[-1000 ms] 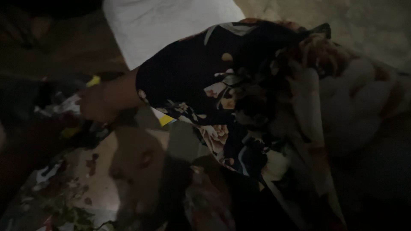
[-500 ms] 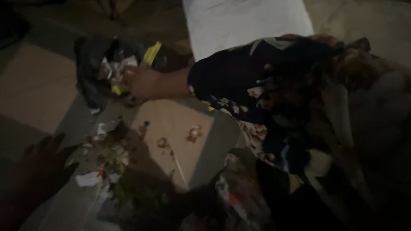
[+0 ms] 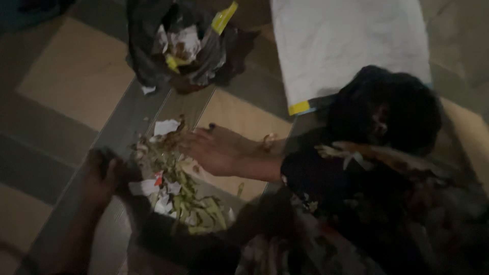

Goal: The person sits on the tiled floor and gathers scattered food scraps and paper debris by hand, placing them into a black plastic bag. The person repeatedly scoops up the debris and deposits it into the bag.

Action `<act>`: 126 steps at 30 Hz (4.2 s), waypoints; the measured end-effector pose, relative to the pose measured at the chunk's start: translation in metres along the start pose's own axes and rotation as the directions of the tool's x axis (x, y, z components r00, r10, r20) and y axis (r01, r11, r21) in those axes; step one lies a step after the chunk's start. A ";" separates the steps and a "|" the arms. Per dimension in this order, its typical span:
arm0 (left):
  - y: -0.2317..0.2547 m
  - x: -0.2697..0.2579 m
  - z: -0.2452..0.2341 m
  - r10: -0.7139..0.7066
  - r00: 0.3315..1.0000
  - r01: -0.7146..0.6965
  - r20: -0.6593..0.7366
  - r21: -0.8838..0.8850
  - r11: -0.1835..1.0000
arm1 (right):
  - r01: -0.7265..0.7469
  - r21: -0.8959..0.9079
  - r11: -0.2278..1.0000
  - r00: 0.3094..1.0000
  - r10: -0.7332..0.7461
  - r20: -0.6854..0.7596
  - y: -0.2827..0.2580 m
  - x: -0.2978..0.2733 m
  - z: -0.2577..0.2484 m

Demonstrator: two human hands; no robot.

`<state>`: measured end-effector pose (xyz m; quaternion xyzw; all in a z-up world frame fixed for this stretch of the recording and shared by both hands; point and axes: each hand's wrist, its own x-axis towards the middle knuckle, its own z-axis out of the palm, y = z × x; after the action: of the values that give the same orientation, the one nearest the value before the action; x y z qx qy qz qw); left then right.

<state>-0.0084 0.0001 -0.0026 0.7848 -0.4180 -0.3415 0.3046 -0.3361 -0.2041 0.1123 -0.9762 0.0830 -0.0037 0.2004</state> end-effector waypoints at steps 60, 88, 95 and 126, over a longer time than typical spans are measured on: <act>0.114 -0.101 0.093 0.517 0.808 -0.575 0.284 0.184 0.797 | -0.702 0.365 0.611 0.466 0.782 -0.413 0.025 -0.079 0.060; 0.109 -0.034 0.076 0.204 0.978 -0.196 0.039 0.503 0.842 | -0.362 0.642 0.676 0.767 0.607 -0.207 -0.034 -0.021 0.098; 0.067 -0.059 0.089 -0.194 0.846 0.371 -0.496 0.286 0.884 | -0.516 0.464 0.720 0.708 0.663 -0.242 -0.018 0.001 0.085; 0.136 0.073 0.079 0.534 0.843 -0.525 0.060 0.307 0.794 | -0.307 0.274 0.911 0.895 0.374 -0.242 0.100 0.053 0.066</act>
<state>-0.1016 -0.1417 0.0345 0.6794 -0.6645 -0.1608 0.2664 -0.2974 -0.2770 0.0109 -0.9053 0.2811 -0.1207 0.2946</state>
